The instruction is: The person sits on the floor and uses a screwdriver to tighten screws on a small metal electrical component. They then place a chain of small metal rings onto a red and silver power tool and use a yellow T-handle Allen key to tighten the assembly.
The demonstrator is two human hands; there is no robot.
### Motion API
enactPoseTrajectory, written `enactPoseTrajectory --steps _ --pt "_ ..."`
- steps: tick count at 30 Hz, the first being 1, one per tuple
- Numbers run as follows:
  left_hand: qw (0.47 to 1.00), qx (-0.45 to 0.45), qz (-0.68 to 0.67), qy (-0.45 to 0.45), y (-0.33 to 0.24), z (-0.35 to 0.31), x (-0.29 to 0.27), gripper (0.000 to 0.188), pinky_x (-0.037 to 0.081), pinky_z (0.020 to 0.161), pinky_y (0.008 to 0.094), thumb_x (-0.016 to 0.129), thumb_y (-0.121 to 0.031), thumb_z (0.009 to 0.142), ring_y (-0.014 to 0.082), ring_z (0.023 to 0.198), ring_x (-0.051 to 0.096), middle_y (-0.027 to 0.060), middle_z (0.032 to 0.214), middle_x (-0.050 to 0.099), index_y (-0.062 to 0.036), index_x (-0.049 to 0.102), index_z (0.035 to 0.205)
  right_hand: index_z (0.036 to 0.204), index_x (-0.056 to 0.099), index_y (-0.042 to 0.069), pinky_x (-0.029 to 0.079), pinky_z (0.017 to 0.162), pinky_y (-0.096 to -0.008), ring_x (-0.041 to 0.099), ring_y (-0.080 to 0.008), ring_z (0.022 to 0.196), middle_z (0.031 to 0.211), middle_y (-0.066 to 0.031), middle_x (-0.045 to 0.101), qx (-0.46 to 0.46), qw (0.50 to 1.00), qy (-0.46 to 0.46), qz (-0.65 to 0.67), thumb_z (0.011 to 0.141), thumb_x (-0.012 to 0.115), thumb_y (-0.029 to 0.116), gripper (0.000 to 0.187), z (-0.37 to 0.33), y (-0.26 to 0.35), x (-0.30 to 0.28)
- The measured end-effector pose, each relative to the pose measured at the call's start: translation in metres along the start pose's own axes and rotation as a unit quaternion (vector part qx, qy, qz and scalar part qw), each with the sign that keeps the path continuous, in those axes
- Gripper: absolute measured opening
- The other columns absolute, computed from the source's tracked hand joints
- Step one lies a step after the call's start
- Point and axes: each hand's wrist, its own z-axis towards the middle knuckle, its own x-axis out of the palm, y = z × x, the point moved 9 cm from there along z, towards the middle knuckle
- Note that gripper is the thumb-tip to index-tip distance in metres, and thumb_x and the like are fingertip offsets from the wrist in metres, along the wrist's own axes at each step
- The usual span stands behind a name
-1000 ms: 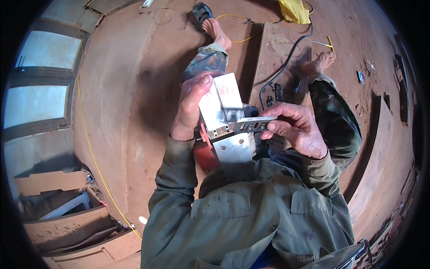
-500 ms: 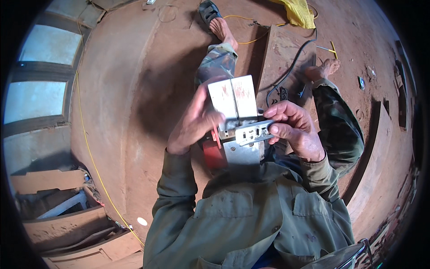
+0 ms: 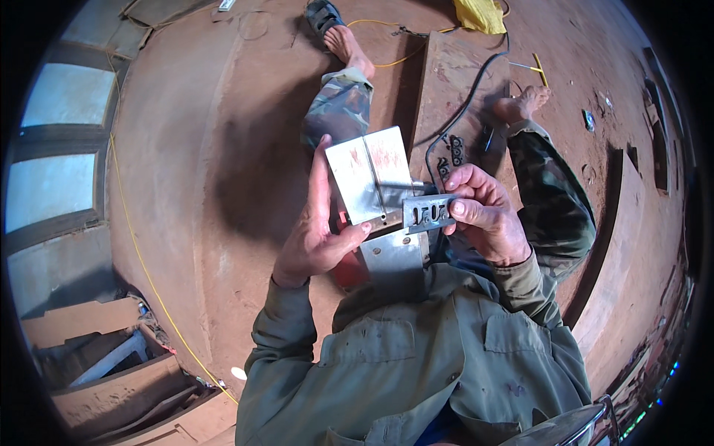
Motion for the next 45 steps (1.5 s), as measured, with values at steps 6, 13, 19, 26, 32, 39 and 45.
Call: enactPoseTrajectory --steps 6,13,19,26,32,39,45 --pt "0.995 0.065 0.069 -0.021 0.01 0.005 0.009 0.103 0.021 0.134 0.0436 0.063 0.002 0.092 0.0343 0.165 0.026 0.0285 0.176 0.026 0.0074 -0.001 0.172 0.118 0.064 0.001 0.062 0.067 -0.0262 0.073 -0.0134 0.08 0.1 -0.0075 0.072 0.015 0.999 -0.046 -0.002 0.099 0.075 -0.003 0.022 -0.01 0.005 -0.008" --pt "0.988 0.087 0.127 0.012 0.013 0.004 0.013 0.093 0.017 0.135 0.0443 0.062 0.0 0.098 0.0356 0.167 0.021 0.0292 0.178 0.021 0.0083 0.006 0.172 0.11 0.063 0.001 0.062 0.06 -0.0257 0.073 -0.0134 0.069 0.094 -0.0082 0.073 0.041 0.99 -0.075 -0.111 0.1 0.076 -0.003 0.017 -0.011 0.019 -0.002" --pt "0.997 0.042 0.05 0.034 0.017 -0.004 0.007 0.096 0.015 0.134 0.0451 0.058 0.003 0.098 0.0348 0.168 0.017 0.0277 0.18 0.017 0.0046 0.0 0.174 0.11 0.06 -0.001 0.064 0.058 -0.0266 0.075 -0.0152 0.066 0.088 -0.0105 0.073 0.093 0.972 -0.128 -0.176 0.1 0.076 0.0 0.019 -0.01 0.01 0.004" --pt "0.993 0.04 -0.036 0.104 0.019 -0.005 0.004 0.126 0.017 0.133 0.0474 0.088 -0.023 0.093 0.0362 0.168 0.017 0.0275 0.18 0.016 -0.0007 -0.006 0.175 0.109 0.058 -0.003 0.062 0.057 -0.0254 0.075 -0.0141 0.066 0.085 -0.0114 0.073 0.116 0.962 -0.142 -0.204 0.101 0.073 -0.002 0.017 -0.009 0.009 0.013" --pt "0.996 0.066 -0.005 0.06 0.023 -0.006 0.002 0.126 0.023 0.132 0.0475 0.091 -0.021 0.09 0.0369 0.164 0.027 0.028 0.177 0.024 0.0023 0.0 0.174 0.105 0.059 -0.004 0.058 0.057 -0.0252 0.072 -0.009 0.067 0.08 -0.0083 0.071 0.081 0.952 -0.16 -0.248 0.101 0.074 -0.001 0.016 -0.004 0.012 0.024" --pt "0.996 0.086 -0.018 0.023 0.019 -0.01 0.005 0.116 0.033 0.128 0.0483 0.081 -0.004 0.09 0.0379 0.158 0.039 0.0326 0.173 0.028 0.0025 0.0 0.174 0.103 0.068 -0.001 0.057 0.064 -0.0353 0.072 -0.0183 0.071 0.08 -0.0105 0.07 -0.115 0.757 -0.137 -0.628 0.093 0.087 0.01 0.024 -0.014 0.039 0.056" --pt "0.997 0.077 -0.003 0.013 0.019 -0.015 -0.003 0.115 0.032 0.128 0.0488 0.077 0.001 0.089 0.0369 0.16 0.036 0.032 0.174 0.027 0.0012 -0.001 0.174 0.111 0.074 0.002 0.061 0.078 -0.043 0.074 -0.0353 0.091 0.105 -0.0148 0.071 -0.196 0.722 -0.063 -0.66 0.085 0.088 0.007 0.029 -0.031 0.031 0.079"
